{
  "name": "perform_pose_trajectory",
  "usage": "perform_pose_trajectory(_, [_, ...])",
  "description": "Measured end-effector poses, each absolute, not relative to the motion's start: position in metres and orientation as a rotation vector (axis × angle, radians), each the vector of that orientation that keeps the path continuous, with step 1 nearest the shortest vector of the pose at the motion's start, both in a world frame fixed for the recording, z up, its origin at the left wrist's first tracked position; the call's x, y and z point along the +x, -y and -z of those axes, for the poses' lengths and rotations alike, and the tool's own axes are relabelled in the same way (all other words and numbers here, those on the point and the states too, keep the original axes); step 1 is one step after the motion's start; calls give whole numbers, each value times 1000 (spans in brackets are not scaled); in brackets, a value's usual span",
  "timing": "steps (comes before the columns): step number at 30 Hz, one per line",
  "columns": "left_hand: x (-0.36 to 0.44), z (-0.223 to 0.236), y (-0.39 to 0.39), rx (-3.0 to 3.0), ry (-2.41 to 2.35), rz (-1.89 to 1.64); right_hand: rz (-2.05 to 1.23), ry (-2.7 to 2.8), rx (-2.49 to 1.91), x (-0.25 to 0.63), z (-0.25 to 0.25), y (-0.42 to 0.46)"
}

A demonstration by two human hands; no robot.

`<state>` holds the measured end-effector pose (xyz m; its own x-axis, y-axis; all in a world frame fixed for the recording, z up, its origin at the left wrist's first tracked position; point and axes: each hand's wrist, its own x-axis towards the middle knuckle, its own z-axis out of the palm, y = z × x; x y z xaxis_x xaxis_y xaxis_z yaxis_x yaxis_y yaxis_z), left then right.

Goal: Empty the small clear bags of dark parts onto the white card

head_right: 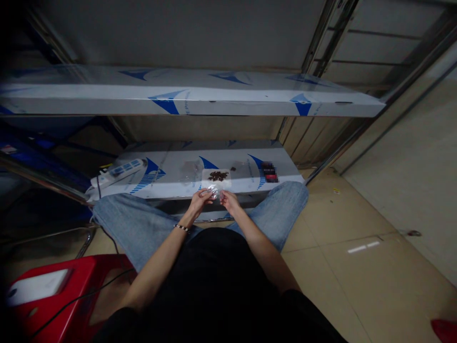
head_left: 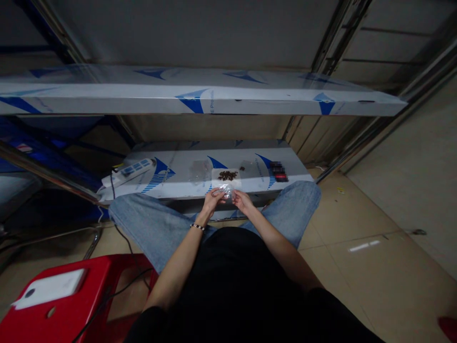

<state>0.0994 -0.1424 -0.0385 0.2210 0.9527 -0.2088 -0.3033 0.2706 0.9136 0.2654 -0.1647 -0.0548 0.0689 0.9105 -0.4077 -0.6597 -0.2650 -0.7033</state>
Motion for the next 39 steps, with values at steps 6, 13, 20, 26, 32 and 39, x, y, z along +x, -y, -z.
perform_pose_trajectory(6, [108, 43, 145, 853, -979, -1038, -1504, 302, -969, 272, 55, 167])
perform_pose_trajectory(13, [100, 48, 137, 880, -1035, -1071, -1498, 418, -947, 272, 50, 162])
perform_pose_trajectory(20, [92, 49, 126, 1374, -1217, -1273, -1558, 668, -967, 269, 52, 163])
perform_pose_trajectory(26, [102, 47, 133, 1710, -1082, -1079, -1549, 738, -1063, 269, 59, 164])
perform_pose_trajectory(32, [106, 55, 137, 1584, -857, -861, -1559, 801, -1072, 268, 60, 164])
perform_pose_trajectory(39, [106, 60, 133, 1574, -843, -910, -1549, 815, -1101, 267, 62, 164])
